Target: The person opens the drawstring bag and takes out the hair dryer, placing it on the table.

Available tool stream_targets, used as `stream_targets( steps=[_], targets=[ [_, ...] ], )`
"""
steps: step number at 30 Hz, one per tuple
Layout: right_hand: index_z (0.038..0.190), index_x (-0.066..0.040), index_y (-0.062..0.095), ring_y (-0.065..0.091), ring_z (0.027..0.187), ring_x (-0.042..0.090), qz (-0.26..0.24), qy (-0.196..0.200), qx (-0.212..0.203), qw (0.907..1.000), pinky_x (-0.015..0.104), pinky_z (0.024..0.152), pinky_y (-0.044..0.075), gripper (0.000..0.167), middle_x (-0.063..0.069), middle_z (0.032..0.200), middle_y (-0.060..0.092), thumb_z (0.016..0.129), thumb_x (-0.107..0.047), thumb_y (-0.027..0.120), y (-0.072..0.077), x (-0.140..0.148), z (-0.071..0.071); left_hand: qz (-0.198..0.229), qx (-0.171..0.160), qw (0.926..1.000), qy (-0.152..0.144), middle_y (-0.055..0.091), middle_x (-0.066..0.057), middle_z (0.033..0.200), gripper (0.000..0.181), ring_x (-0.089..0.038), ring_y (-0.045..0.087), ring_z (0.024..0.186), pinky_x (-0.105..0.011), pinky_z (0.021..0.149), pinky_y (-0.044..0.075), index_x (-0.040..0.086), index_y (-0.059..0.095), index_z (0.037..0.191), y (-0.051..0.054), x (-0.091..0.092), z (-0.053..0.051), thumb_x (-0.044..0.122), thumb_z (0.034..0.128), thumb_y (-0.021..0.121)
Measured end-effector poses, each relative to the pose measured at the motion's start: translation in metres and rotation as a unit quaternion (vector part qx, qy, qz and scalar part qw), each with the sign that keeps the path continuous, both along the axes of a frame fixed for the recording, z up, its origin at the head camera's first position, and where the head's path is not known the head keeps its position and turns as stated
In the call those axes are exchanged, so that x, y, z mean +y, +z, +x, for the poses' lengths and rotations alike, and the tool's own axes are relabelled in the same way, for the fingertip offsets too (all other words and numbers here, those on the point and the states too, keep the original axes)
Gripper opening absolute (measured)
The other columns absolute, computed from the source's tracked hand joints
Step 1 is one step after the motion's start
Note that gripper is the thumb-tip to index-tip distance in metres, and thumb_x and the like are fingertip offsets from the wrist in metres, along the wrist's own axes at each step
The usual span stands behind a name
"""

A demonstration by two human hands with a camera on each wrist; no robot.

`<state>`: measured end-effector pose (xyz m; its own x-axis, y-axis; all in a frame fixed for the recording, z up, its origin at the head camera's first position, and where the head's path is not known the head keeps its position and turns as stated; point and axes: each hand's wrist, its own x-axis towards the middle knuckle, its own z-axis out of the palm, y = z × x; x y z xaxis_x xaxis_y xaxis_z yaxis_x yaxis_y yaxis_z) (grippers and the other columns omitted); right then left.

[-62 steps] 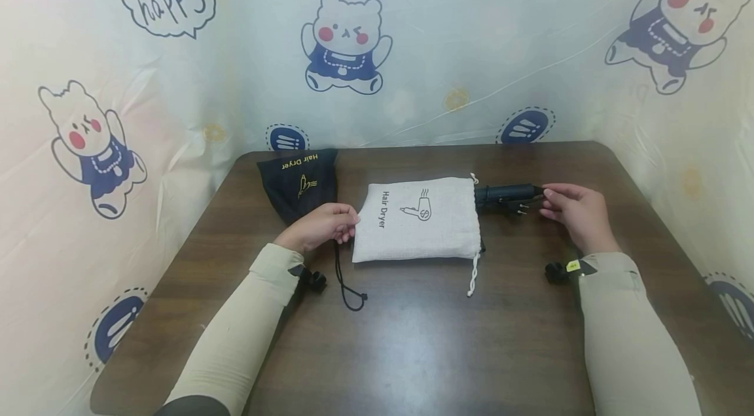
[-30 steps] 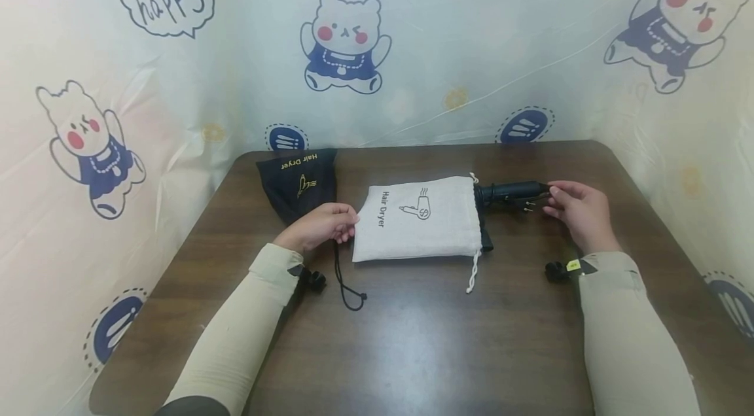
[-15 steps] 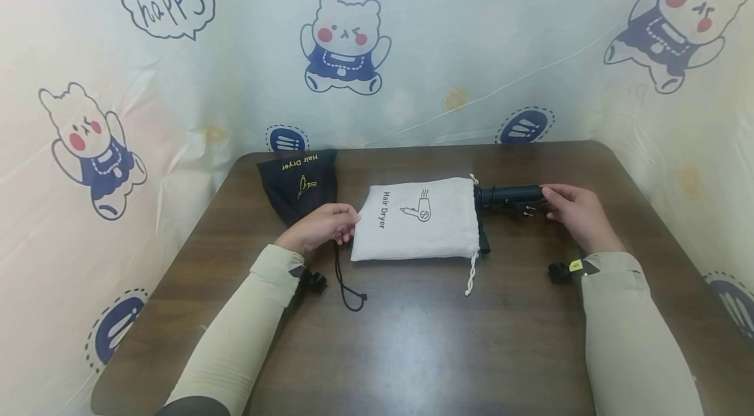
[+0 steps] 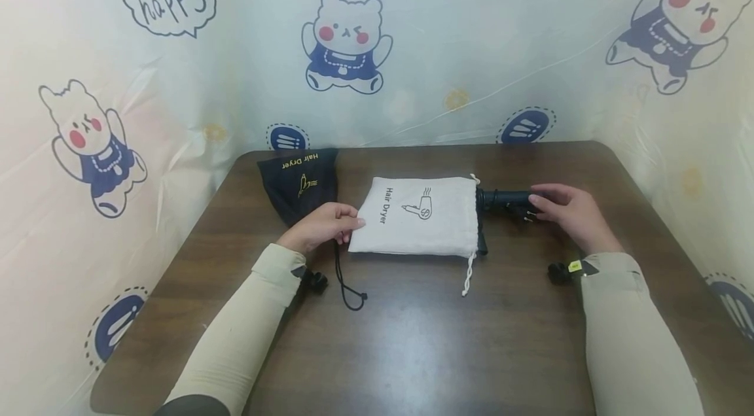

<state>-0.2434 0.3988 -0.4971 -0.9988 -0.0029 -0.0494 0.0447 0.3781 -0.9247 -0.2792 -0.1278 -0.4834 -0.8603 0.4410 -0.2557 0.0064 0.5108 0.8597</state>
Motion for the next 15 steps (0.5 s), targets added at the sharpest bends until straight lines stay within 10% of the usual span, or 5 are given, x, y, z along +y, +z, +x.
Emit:
stream_targets(
  steps=[15],
  targets=[
    [0.146, 0.003, 0.051, 0.069, 0.096, -0.003, -0.033, -0.014, 0.035, 0.9988, 0.019, 0.081, 0.059, 0.061, -0.006, 0.126, 0.063, 0.101, -0.035, 0.065, -0.003, -0.0019, 0.0, 0.021, -0.003, 0.9997, -0.01, 0.062, -0.006, 0.072, 0.021, -0.02, 0.06, 0.068, -0.03, 0.063, 0.051, 0.006, 0.069, 0.098, 0.0, -0.0008, 0.0, 0.026, 0.0995, 0.07]
  ],
)
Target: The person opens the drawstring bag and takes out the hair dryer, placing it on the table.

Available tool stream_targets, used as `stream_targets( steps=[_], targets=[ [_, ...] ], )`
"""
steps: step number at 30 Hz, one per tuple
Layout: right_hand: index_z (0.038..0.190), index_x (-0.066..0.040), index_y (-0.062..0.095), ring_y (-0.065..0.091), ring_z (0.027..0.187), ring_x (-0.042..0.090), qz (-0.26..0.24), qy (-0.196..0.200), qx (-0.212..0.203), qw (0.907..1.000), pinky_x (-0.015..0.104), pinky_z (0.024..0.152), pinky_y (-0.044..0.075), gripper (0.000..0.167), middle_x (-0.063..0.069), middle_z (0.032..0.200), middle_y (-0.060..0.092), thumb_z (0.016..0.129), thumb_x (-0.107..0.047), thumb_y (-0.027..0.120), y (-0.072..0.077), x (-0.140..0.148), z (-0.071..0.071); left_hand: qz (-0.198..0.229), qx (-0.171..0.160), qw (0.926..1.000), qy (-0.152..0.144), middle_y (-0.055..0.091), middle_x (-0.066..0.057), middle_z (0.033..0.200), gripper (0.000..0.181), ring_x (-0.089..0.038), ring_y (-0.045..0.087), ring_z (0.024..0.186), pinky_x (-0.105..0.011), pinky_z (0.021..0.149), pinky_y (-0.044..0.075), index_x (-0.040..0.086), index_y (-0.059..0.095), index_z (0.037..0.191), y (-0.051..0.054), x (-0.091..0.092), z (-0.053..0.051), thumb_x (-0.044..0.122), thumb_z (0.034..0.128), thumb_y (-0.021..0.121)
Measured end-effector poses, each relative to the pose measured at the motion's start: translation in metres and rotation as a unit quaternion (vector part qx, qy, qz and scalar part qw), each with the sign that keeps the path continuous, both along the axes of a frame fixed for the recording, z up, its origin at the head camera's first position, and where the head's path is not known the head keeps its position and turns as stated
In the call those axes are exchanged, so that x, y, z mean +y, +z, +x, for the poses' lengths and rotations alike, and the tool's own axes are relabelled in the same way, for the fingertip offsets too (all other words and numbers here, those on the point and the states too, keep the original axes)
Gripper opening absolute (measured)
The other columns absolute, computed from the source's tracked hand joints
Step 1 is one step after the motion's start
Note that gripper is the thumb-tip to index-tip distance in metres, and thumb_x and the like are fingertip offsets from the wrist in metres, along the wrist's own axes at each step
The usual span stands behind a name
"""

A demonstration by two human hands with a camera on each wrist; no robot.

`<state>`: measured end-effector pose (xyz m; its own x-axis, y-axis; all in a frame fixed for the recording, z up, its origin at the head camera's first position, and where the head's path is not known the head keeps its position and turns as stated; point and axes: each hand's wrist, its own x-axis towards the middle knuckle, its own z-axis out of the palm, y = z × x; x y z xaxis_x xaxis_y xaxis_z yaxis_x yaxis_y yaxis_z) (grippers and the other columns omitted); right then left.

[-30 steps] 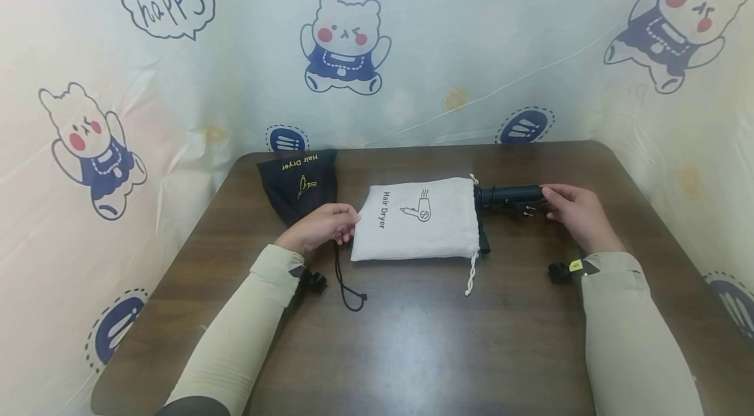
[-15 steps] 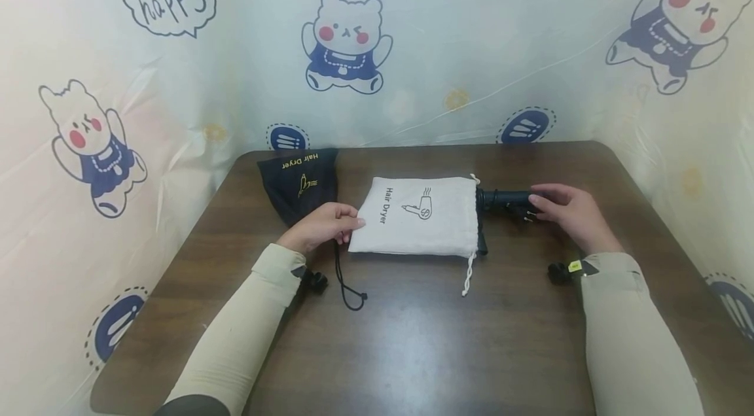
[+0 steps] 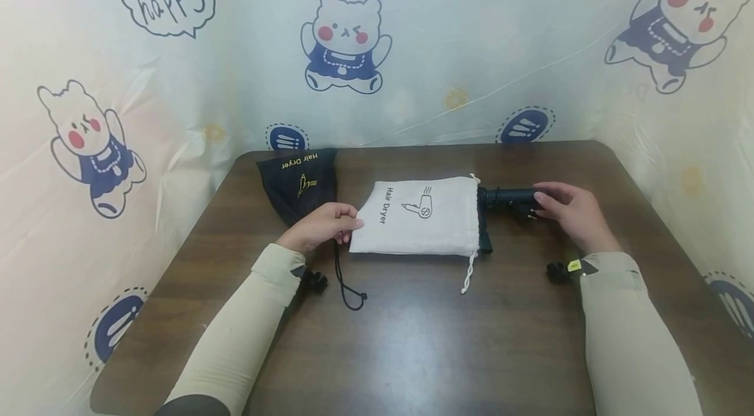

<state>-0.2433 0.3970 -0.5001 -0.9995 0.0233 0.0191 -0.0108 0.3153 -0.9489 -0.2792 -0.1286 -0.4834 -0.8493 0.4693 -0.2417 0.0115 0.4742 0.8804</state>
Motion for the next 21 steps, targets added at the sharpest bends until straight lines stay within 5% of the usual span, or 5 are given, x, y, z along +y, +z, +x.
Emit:
stream_targets(
  steps=[21],
  targets=[
    [0.152, -0.004, 0.048, 0.063, 0.095, 0.0, -0.025, -0.016, -0.035, 0.9989, 0.018, 0.081, 0.058, 0.062, -0.003, 0.132, 0.051, 0.103, -0.04, 0.06, 0.0054, 0.0002, 0.0009, 0.012, -0.001, 0.9999, -0.003, 0.057, -0.002, 0.069, 0.016, -0.015, 0.055, 0.064, -0.027, 0.06, 0.048, 0.004, 0.066, 0.099, 0.0002, 0.0001, 0.0005, 0.02, 0.1012, 0.067]
  ],
)
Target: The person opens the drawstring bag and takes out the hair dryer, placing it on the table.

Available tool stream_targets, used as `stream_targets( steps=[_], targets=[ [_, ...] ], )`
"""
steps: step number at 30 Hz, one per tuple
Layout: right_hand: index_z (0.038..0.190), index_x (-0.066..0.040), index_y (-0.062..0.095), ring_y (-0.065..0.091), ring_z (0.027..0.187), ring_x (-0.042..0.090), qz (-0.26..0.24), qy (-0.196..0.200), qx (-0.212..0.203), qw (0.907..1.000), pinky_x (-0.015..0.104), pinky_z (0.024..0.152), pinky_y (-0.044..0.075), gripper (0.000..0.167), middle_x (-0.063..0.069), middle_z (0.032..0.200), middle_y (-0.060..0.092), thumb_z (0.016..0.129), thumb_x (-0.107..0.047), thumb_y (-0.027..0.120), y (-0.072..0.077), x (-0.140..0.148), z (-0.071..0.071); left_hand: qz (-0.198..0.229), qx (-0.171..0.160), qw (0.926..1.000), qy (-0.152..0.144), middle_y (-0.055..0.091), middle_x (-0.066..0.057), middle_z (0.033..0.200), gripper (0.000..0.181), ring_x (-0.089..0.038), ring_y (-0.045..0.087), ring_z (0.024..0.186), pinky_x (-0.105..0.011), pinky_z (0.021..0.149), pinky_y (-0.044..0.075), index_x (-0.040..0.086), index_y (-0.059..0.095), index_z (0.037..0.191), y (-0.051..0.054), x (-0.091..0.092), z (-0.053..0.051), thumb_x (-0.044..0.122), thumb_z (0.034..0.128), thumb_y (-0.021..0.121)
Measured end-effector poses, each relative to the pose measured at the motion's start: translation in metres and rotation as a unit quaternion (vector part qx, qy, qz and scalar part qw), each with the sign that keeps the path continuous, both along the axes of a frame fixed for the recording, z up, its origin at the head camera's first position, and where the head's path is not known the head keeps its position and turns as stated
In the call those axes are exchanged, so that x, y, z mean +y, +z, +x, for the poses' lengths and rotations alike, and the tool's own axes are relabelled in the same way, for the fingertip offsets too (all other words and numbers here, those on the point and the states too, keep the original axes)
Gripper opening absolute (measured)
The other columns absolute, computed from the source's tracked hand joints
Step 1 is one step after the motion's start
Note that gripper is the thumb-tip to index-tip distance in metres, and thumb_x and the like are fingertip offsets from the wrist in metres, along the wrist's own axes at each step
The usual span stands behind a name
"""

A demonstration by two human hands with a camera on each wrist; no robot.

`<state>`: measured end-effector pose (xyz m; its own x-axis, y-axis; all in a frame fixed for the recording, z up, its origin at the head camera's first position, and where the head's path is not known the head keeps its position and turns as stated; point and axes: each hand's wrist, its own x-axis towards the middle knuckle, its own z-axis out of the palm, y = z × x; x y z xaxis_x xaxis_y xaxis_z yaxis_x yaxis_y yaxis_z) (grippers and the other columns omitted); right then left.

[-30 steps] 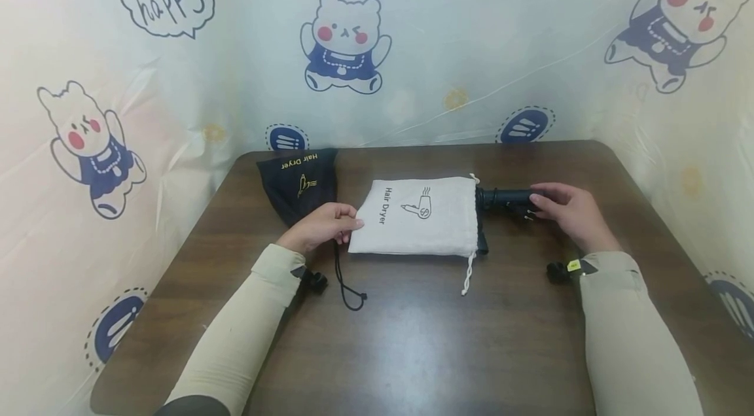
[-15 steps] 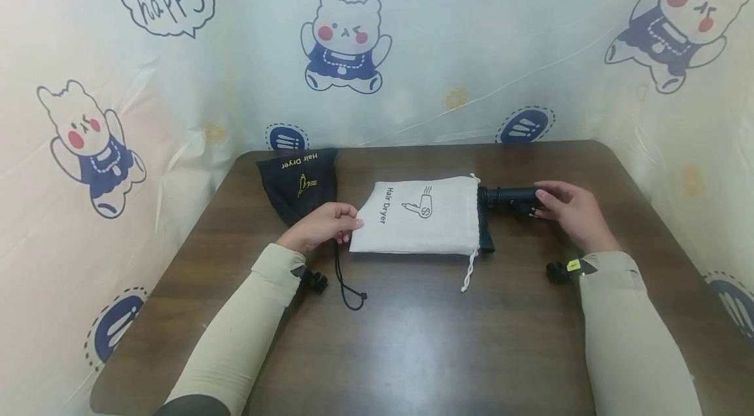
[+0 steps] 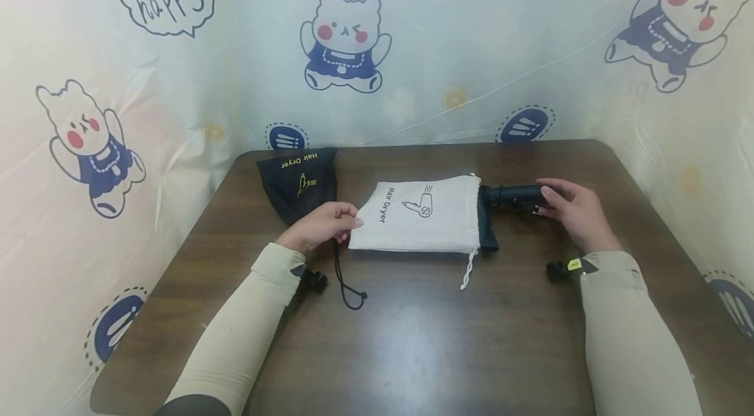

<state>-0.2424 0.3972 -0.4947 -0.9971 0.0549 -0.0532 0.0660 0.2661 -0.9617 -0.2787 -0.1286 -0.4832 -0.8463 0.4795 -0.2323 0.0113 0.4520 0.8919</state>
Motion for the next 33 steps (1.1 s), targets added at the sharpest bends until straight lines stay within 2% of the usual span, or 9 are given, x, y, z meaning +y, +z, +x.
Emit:
stream_targets(
  steps=[7, 18, 25, 33],
  targets=[
    [0.151, -0.003, 0.049, 0.064, 0.092, 0.003, -0.035, 0.007, 0.005, 0.9994, 0.019, 0.079, 0.059, 0.058, -0.002, 0.127, 0.054, 0.104, -0.034, 0.061, -0.0007, 0.0028, -0.001, 0.001, -0.001, 1.0, 0.0, 0.057, -0.002, 0.069, 0.015, -0.016, 0.055, 0.064, -0.027, 0.06, 0.048, 0.005, 0.066, 0.099, -0.0002, -0.0001, -0.0009, 0.02, 0.1017, 0.067],
    [0.151, 0.001, 0.048, 0.064, 0.098, 0.002, -0.069, 0.023, 0.019, 0.9972, 0.018, 0.08, 0.058, 0.058, -0.003, 0.128, 0.054, 0.104, -0.03, 0.061, -0.0012, 0.0039, 0.0011, 0.005, -0.005, 1.0, -0.002, 0.057, -0.002, 0.071, 0.014, -0.016, 0.055, 0.064, -0.027, 0.061, 0.048, 0.005, 0.066, 0.099, -0.0007, -0.0006, -0.0014, 0.019, 0.1022, 0.066],
    [0.146, -0.003, 0.056, 0.065, 0.099, 0.003, -0.112, 0.032, 0.025, 0.9929, 0.019, 0.079, 0.059, 0.046, -0.004, 0.125, 0.057, 0.105, -0.023, 0.061, -0.0026, 0.0057, 0.0022, 0.004, -0.006, 1.0, -0.003, 0.057, -0.002, 0.071, 0.014, -0.016, 0.055, 0.064, -0.027, 0.061, 0.047, 0.005, 0.066, 0.1, -0.0001, -0.0003, -0.0013, 0.018, 0.1022, 0.065],
    [0.146, -0.006, 0.057, 0.063, 0.1, 0.003, -0.101, 0.025, 0.018, 0.9944, 0.018, 0.08, 0.058, 0.045, -0.003, 0.129, 0.054, 0.105, -0.025, 0.061, -0.0031, 0.0064, 0.0004, 0.005, -0.007, 1.0, -0.004, 0.056, -0.003, 0.07, 0.014, -0.016, 0.054, 0.064, -0.027, 0.061, 0.046, 0.005, 0.066, 0.1, 0.0003, -0.0005, -0.0011, 0.018, 0.1024, 0.065]
  ],
)
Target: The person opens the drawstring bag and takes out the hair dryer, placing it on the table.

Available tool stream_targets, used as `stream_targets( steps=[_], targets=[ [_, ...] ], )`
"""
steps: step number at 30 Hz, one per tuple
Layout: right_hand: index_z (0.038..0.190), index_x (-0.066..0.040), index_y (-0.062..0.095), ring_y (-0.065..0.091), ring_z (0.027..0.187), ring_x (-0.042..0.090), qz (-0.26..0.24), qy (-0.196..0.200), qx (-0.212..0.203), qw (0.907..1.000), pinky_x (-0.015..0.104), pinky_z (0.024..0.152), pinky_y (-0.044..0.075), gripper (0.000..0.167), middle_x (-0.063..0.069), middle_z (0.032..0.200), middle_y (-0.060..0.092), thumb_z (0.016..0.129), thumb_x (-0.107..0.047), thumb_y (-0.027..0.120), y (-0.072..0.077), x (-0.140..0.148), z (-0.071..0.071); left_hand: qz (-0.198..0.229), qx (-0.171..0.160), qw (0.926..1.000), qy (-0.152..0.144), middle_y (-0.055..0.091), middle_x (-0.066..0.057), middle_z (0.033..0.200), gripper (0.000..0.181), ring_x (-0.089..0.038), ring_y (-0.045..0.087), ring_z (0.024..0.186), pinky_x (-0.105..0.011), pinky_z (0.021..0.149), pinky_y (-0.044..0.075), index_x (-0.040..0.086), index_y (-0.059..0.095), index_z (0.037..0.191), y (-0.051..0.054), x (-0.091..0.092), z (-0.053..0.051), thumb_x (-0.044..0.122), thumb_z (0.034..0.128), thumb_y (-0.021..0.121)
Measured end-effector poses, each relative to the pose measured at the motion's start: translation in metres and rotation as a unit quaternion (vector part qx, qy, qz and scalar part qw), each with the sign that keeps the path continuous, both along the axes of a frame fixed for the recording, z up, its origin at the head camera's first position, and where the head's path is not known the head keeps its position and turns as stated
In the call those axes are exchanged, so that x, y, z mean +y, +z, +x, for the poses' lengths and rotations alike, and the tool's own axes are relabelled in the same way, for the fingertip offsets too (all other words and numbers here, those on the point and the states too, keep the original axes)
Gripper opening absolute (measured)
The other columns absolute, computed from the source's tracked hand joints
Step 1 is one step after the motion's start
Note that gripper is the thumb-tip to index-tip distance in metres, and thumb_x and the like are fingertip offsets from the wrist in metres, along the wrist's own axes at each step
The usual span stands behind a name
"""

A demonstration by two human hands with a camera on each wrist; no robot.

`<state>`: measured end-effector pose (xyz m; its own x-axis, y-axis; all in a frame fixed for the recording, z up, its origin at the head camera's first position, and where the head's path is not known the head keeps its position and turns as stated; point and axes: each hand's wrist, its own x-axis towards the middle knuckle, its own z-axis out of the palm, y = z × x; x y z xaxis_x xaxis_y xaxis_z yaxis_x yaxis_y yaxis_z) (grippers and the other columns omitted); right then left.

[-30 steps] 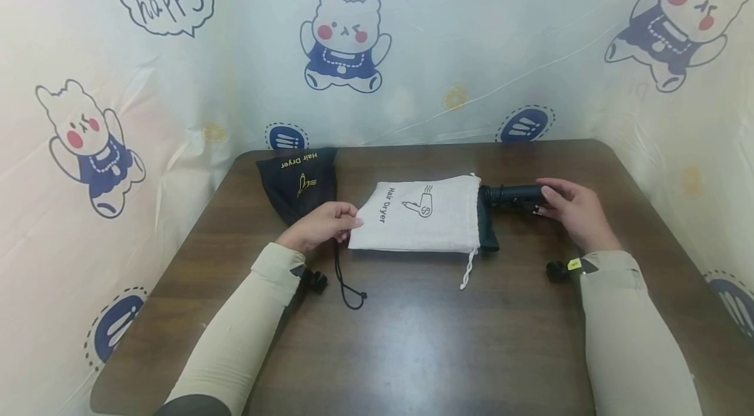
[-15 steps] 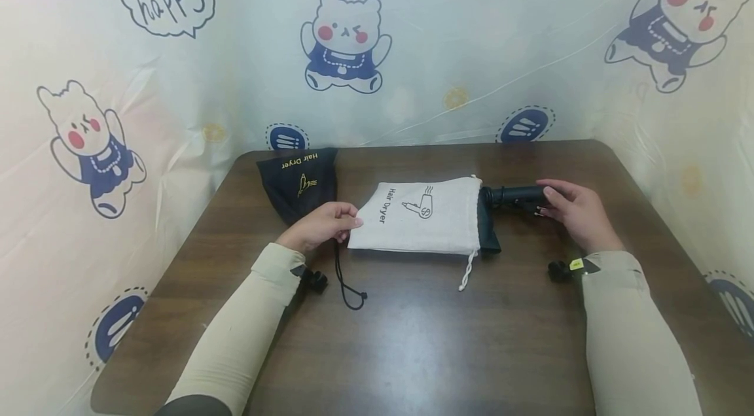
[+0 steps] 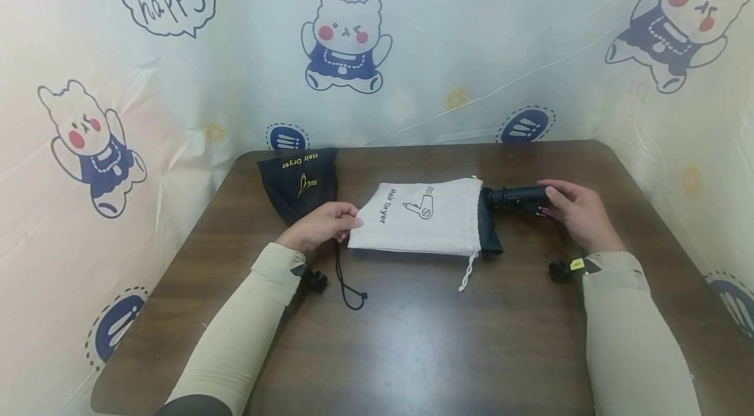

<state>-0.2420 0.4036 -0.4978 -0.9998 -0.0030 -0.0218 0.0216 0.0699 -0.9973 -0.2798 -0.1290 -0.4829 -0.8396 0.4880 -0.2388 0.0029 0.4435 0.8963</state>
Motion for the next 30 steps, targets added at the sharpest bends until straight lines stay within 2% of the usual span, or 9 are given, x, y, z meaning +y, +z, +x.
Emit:
stream_targets(
  steps=[5, 10, 15, 18, 23, 26, 30],
  targets=[
    [0.147, -0.003, 0.054, 0.064, 0.099, 0.003, 0.004, 0.0, 0.004, 1.0, 0.017, 0.08, 0.058, 0.051, -0.002, 0.13, 0.054, 0.104, -0.029, 0.061, -0.0015, 0.0009, -0.0001, -0.007, -0.002, 1.0, 0.001, 0.055, -0.004, 0.071, 0.013, -0.017, 0.053, 0.065, -0.027, 0.061, 0.045, 0.006, 0.066, 0.101, 0.0019, 0.0001, 0.0007, 0.019, 0.1028, 0.065],
    [0.146, -0.003, 0.056, 0.065, 0.098, 0.004, -0.028, 0.007, 0.005, 0.9996, 0.018, 0.079, 0.058, 0.047, -0.002, 0.128, 0.055, 0.104, -0.025, 0.062, -0.0039, 0.0026, 0.0002, -0.013, -0.003, 0.9999, 0.001, 0.055, -0.004, 0.071, 0.015, -0.017, 0.053, 0.064, -0.028, 0.061, 0.045, 0.005, 0.066, 0.101, 0.0034, 0.001, 0.0008, 0.019, 0.1037, 0.064],
    [0.147, -0.005, 0.055, 0.064, 0.1, 0.003, -0.014, 0.001, -0.009, 0.9999, 0.017, 0.081, 0.057, 0.051, -0.003, 0.13, 0.053, 0.103, -0.029, 0.063, -0.0029, 0.0028, -0.0012, -0.022, -0.001, 0.9997, -0.003, 0.061, -0.005, 0.073, 0.018, -0.017, 0.058, 0.067, -0.028, 0.062, 0.05, 0.006, 0.066, 0.101, 0.003, 0.0005, 0.0008, 0.023, 0.1027, 0.065],
    [0.149, -0.004, 0.052, 0.063, 0.102, 0.004, -0.017, 0.003, -0.017, 0.9997, 0.017, 0.082, 0.057, 0.056, -0.001, 0.133, 0.051, 0.102, -0.031, 0.064, -0.0009, 0.0019, -0.0021, -0.03, -0.001, 0.9993, -0.021, 0.065, -0.006, 0.075, 0.023, -0.019, 0.062, 0.069, -0.029, 0.064, 0.052, 0.006, 0.065, 0.101, 0.0023, -0.0014, 0.0014, 0.027, 0.0986, 0.072],
    [0.151, -0.008, 0.052, 0.062, 0.105, 0.004, -0.033, 0.007, -0.015, 0.9993, 0.017, 0.082, 0.057, 0.055, -0.003, 0.139, 0.047, 0.101, -0.027, 0.067, 0.0012, -0.0002, -0.0023, -0.024, -0.002, 0.9971, -0.072, 0.065, -0.004, 0.071, 0.035, -0.022, 0.064, 0.07, -0.03, 0.065, 0.051, 0.005, 0.059, 0.102, 0.0007, -0.0045, 0.0014, 0.026, 0.0891, 0.083],
    [0.146, -0.009, 0.056, 0.062, 0.099, 0.005, -0.025, -0.001, -0.01, 0.9996, 0.017, 0.079, 0.057, 0.05, -0.003, 0.131, 0.051, 0.1, -0.027, 0.068, 0.0007, -0.0004, -0.0021, -0.016, 0.0, 0.9961, -0.087, 0.063, -0.004, 0.067, 0.034, -0.022, 0.063, 0.068, -0.03, 0.064, 0.051, 0.003, 0.058, 0.098, 0.0004, -0.005, 0.0012, 0.022, 0.0885, 0.084],
    [0.141, -0.009, 0.059, 0.063, 0.091, 0.005, -0.02, -0.004, -0.003, 0.9998, 0.019, 0.076, 0.058, 0.044, -0.003, 0.12, 0.054, 0.101, -0.027, 0.066, -0.0014, 0.0003, -0.0028, -0.009, 0.001, 0.9961, -0.087, 0.063, -0.004, 0.068, 0.028, -0.021, 0.062, 0.068, -0.029, 0.064, 0.052, 0.003, 0.059, 0.096, 0.0012, -0.005, 0.0016, 0.019, 0.0898, 0.082]
  ],
)
